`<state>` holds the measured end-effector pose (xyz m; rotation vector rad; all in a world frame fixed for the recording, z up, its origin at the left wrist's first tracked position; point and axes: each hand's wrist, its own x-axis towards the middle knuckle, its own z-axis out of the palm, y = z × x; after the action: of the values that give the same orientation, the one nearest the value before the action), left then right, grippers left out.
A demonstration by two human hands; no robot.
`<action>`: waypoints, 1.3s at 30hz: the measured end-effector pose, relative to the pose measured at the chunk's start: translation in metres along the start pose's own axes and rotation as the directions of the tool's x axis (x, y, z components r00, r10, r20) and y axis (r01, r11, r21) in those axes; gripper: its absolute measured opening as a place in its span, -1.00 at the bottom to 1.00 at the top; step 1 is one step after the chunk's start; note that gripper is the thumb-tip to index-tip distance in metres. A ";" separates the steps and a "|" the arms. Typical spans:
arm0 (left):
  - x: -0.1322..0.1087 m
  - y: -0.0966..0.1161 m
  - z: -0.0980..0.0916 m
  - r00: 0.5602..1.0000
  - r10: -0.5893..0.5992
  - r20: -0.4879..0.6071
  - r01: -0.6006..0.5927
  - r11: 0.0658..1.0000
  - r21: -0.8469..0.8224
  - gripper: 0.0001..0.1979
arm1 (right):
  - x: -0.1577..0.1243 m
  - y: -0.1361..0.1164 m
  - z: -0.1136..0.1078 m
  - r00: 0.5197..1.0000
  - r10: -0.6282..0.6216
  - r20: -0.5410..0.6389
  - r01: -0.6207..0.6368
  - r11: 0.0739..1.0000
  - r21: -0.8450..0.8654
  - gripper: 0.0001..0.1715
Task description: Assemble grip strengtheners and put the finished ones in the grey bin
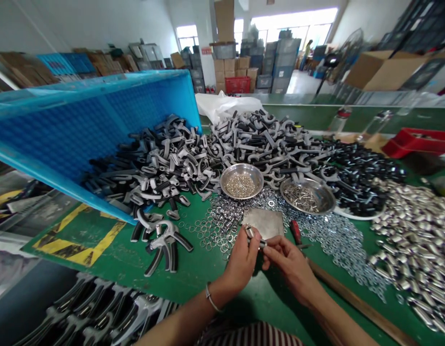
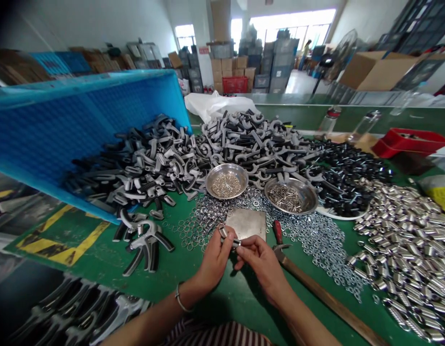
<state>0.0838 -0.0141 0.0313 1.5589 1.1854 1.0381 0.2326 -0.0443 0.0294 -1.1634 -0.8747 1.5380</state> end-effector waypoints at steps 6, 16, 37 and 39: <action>-0.008 0.007 0.006 0.996 -0.075 0.049 0.081 0.989 -0.126 -0.74 | -0.011 0.005 -0.013 0.819 -0.511 0.259 0.519 0.470 -0.714 -0.71; 0.024 -0.007 0.010 0.964 -0.262 0.046 0.265 0.927 -0.266 -0.58 | 0.046 -0.080 -0.196 0.871 -0.471 -0.139 -0.148 0.018 -0.989 -0.59; 0.014 -0.001 0.019 0.949 -0.246 0.199 0.290 0.927 -0.238 -0.58 | 0.124 -0.120 -0.259 0.824 -0.309 -0.475 -0.488 0.041 -0.872 -0.60; 0.013 -0.002 0.013 0.957 -0.247 0.150 0.279 0.926 -0.255 -0.60 | 0.106 -0.128 -0.253 0.811 -0.382 -0.443 -0.428 0.129 -0.894 -0.61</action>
<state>0.0985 -0.0033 0.0271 1.1897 1.0854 0.8788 0.5039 0.0881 0.0494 -2.4899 -1.4789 0.1687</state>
